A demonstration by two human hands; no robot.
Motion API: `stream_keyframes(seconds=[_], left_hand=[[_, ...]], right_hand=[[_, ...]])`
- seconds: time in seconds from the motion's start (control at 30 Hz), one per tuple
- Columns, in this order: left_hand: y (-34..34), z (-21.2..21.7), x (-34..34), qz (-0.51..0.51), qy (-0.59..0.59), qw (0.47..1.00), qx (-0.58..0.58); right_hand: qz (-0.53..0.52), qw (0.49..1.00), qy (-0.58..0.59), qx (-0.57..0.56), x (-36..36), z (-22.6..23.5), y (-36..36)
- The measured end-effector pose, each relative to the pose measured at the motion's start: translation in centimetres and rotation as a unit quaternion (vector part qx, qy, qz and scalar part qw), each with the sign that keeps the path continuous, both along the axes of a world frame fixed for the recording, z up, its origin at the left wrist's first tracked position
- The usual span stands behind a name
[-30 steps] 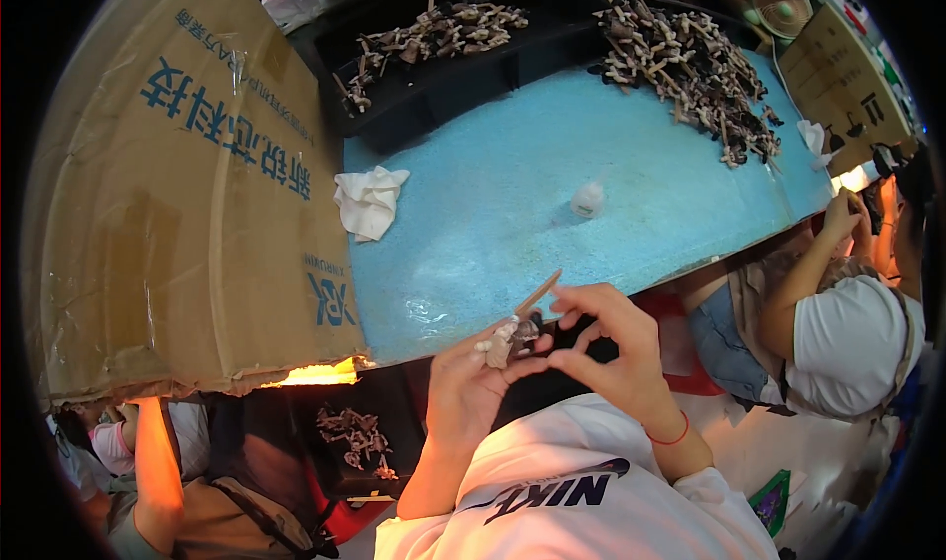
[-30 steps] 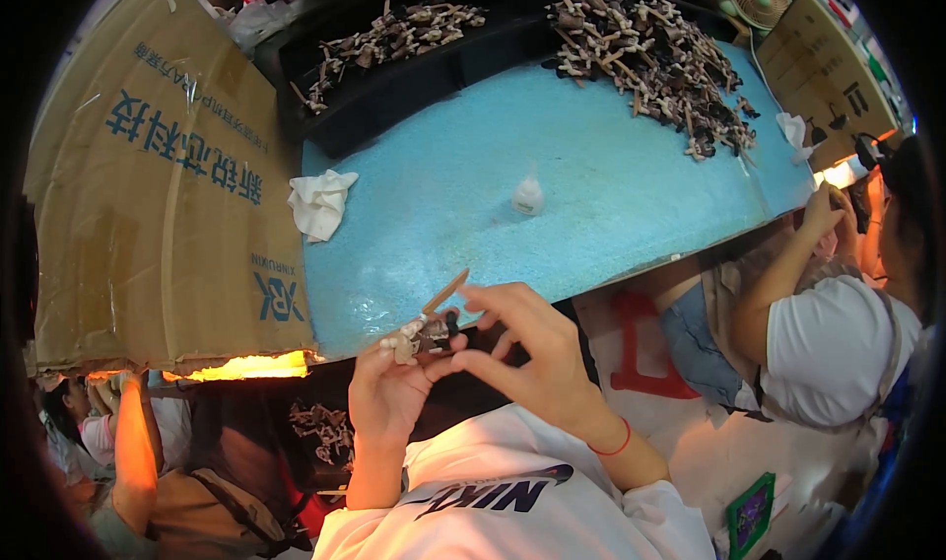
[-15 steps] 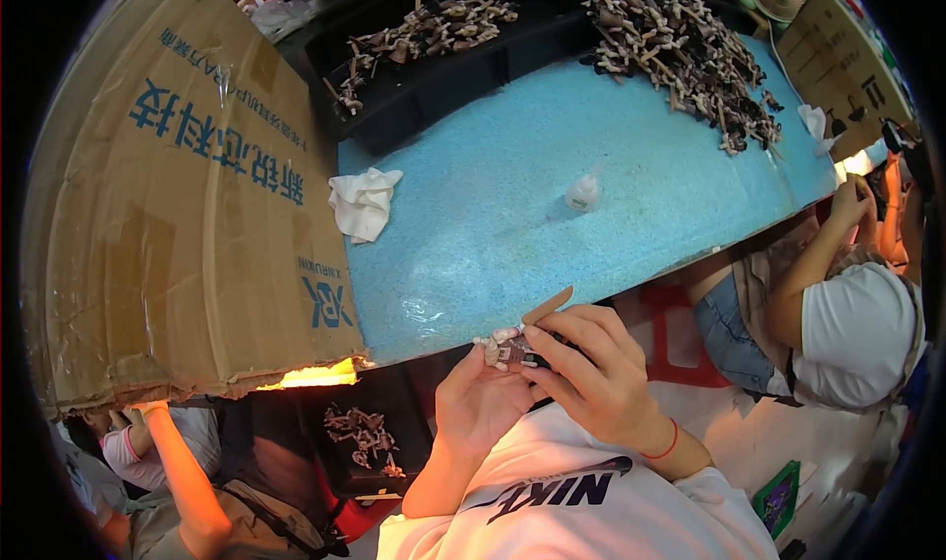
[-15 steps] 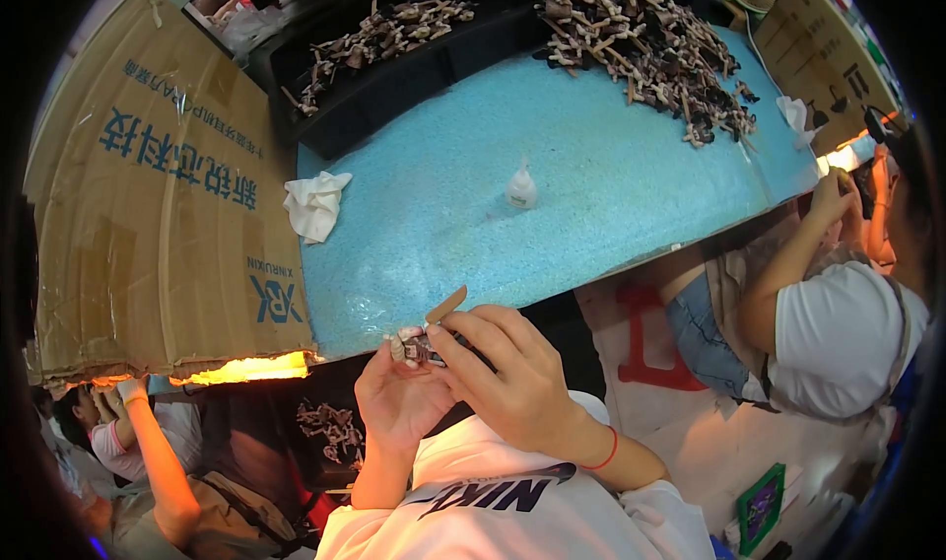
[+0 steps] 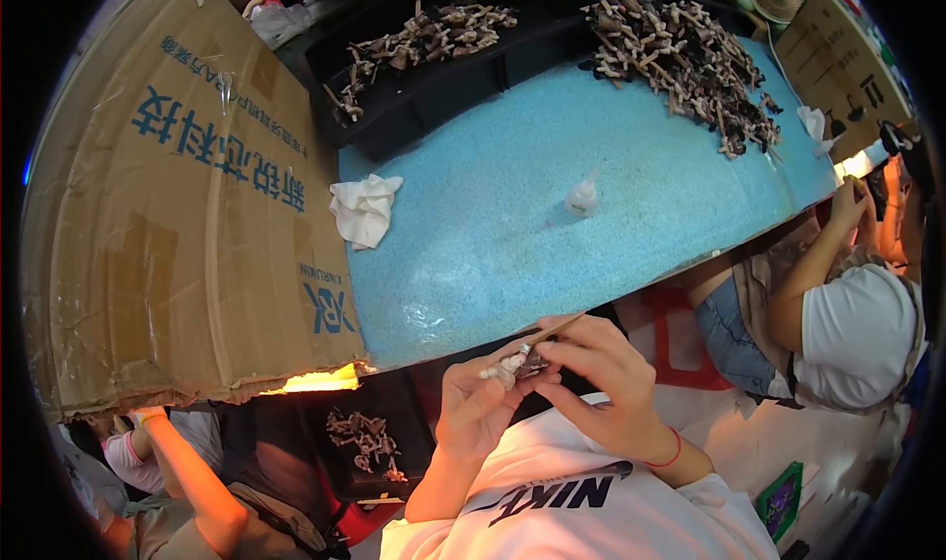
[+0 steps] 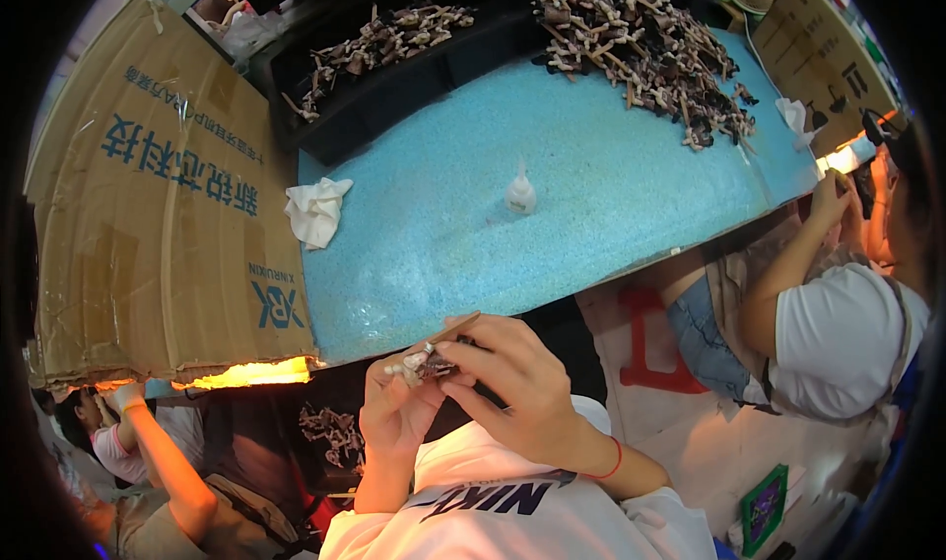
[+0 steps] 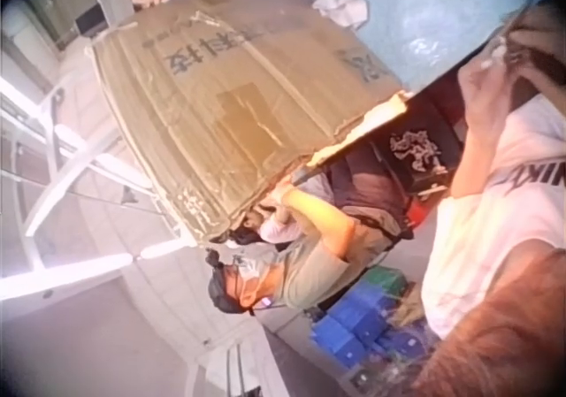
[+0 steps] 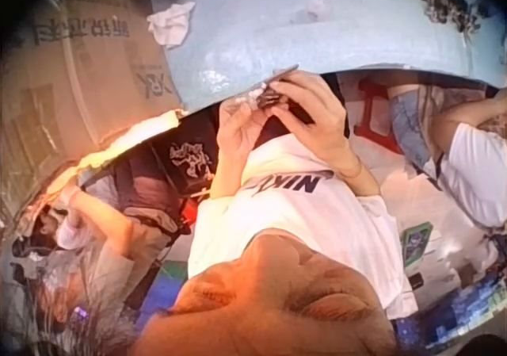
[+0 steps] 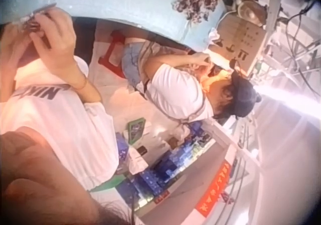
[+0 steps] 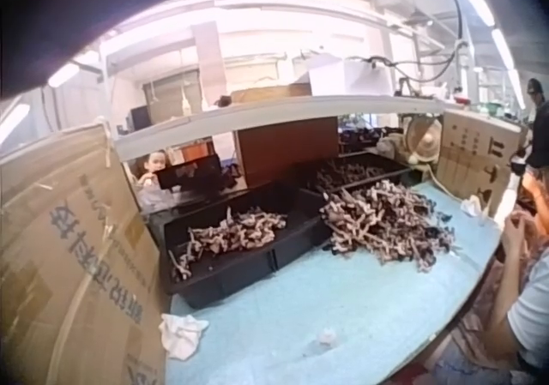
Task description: The person assembles small plastic figurines by applying glue from a bottle to small parts and joining them by hand.
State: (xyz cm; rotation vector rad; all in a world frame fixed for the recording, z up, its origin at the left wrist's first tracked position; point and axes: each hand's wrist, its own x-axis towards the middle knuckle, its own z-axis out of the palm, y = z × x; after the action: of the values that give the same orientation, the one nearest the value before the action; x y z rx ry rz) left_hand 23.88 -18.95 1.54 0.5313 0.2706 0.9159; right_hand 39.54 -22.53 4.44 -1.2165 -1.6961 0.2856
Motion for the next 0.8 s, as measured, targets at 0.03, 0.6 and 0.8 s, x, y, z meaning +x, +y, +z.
stream_keyframes(seconds=[0.03, 0.6, 0.8], left_hand=[[0.1, 0.2, 0.0, 0.000, -0.001, 1.000, 0.001], [-0.2, 2.2, -0.2, 0.192, 0.404, 0.789, 0.422], [-0.5, 2.8, -0.2, 0.195, 0.433, 0.767, 0.431]], right_hand=[[0.006, 0.991, 0.123, -0.060, 0.0, 0.0, -0.4], [0.184, 0.858, 0.421, -0.231, -0.3, 1.2, 0.3], [0.190, 0.859, 0.414, -0.235, -0.2, 1.1, 0.4]])
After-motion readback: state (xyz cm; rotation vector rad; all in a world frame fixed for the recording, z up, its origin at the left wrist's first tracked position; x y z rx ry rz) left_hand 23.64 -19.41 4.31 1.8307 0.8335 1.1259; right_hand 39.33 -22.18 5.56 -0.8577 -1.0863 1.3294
